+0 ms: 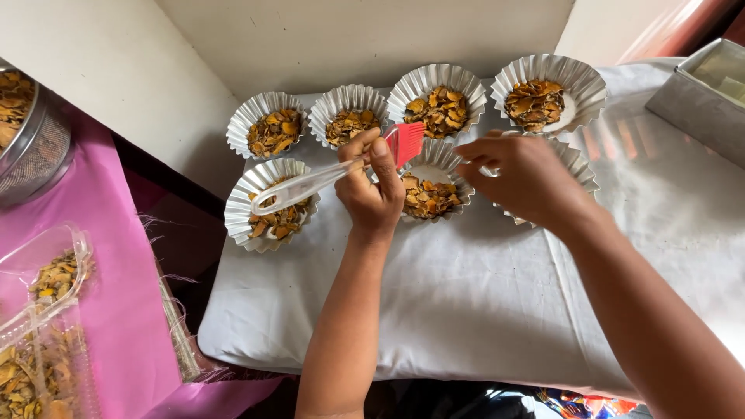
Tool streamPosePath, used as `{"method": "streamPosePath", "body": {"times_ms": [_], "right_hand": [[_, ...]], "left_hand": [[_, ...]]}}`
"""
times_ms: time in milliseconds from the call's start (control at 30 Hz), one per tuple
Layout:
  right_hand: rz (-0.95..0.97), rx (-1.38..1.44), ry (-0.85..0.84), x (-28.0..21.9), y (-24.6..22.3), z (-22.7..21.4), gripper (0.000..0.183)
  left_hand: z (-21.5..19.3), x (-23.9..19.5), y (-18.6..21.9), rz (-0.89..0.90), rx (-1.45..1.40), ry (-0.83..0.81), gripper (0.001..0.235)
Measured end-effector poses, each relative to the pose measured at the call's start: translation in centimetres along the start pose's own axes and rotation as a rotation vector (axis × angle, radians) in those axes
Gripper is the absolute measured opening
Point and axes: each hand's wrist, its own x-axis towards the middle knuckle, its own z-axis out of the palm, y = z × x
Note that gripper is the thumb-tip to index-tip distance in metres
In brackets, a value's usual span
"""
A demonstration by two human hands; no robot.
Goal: The person uses a red silicone brush to move dried fruit pieces from one paper cupcake liner to another on a white tablecloth. The person repeatedly transfers the contents between liners, occasionally adjusting the position of the liners.
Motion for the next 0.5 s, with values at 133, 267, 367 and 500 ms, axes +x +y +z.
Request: {"method": "streamPosePath", "body": {"times_ms": [133,267,367,500], "right_hand": [[-0.015,-0.137,-0.198,3.6,-0.8,4.3,0.026],[-0.091,-0.328,-0.252,5.9,2.0,9.4,0.027],[-0.067,-0.373,-0.239,6.1,2.7,10.8,0.026],[-0.019,-0.245,-0.17,5.8,3.0,10.6,0.018]], "left_hand": [[0.2,-0.1,-0.5,-0.011,0.043,0.043,0.019],[0.2,0.1,-0.5,-0.01,0.047,0.064,0.019],[0.1,0.3,-0.5,-0.032,0.036,0.073,0.019],[0.1,0.0,-0.6,-0.054,0.036,0.054,0.02]]}}
